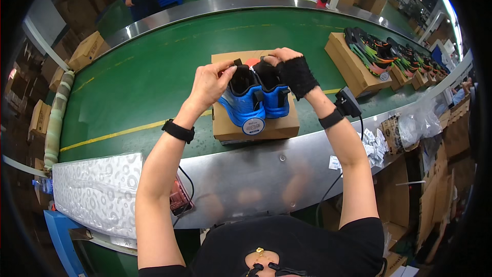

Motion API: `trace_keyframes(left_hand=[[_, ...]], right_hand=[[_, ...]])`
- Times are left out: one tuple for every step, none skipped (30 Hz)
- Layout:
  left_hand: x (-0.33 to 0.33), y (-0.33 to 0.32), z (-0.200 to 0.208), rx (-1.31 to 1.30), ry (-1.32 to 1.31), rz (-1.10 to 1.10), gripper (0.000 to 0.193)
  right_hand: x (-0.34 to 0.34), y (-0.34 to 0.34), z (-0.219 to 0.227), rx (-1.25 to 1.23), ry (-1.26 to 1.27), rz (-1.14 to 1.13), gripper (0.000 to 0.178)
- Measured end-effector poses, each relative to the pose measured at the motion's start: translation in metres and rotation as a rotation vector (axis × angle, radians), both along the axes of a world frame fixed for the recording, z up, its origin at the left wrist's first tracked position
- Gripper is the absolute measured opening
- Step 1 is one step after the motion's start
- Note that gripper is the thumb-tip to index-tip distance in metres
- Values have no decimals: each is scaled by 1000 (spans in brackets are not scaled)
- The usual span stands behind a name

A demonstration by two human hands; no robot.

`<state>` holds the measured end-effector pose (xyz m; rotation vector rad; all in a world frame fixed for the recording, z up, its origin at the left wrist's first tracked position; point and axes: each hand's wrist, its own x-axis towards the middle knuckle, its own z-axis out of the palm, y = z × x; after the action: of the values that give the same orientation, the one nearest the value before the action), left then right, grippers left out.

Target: The recorder is shown packing multiple pairs of shoes into boxes on a factory assembly line.

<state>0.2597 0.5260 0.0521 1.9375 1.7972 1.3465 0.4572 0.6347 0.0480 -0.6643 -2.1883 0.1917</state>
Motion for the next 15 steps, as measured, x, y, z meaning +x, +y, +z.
trace_keyframes(left_hand=[[-2, 2, 4, -30, 8, 4, 23], [-3, 2, 5, -28, 13, 6, 23], [-4, 3, 4, -54, -21, -11, 26], [-5, 3, 1, -81, -56, -29, 28], [-7, 2, -5, -82, -55, -29, 28], [-9, -1, -15, -129, -211, -110, 32], [-8, -8, -21, -179, -366, -188, 36], [-6, -18, -28, -171, -467, -113, 41], [-21, -23, -48, -171, -464, -107, 41], [-50, -29, -86, -147, -296, 109, 46], [-65, -31, -114, -126, -128, 310, 52], [-62, -34, -124, -133, -127, 314, 52], [-53, -36, -132, -322, -265, 191, 56], [-44, -38, -139, -507, -402, 70, 61], [-32, -34, -147, -437, -324, 121, 64]], right_hand=[[-3, 1, 6, -64, -78, -28, 21], [-7, 2, 10, -253, -85, -76, 26], [-6, 1, 13, -252, -83, -75, 26], [-4, -3, 15, -334, -47, -47, 25], [-1, -6, 15, -417, -10, -21, 25], [5, -7, 10, -420, -12, -30, 25], [12, -8, 4, -329, -19, -73, 26], [19, -11, -1, -238, -28, -117, 28], [19, -24, 4, -240, -26, -112, 28], [14, -43, 16, -174, -25, -134, 30], [12, -56, 25, -109, -29, -169, 34], [10, -63, 27, -151, -108, -148, 39], [7, -65, 25, -157, -109, -147, 39], [3, -67, 24, -189, -350, -135, 46], [1, -68, 26, -214, -592, -129, 53]])
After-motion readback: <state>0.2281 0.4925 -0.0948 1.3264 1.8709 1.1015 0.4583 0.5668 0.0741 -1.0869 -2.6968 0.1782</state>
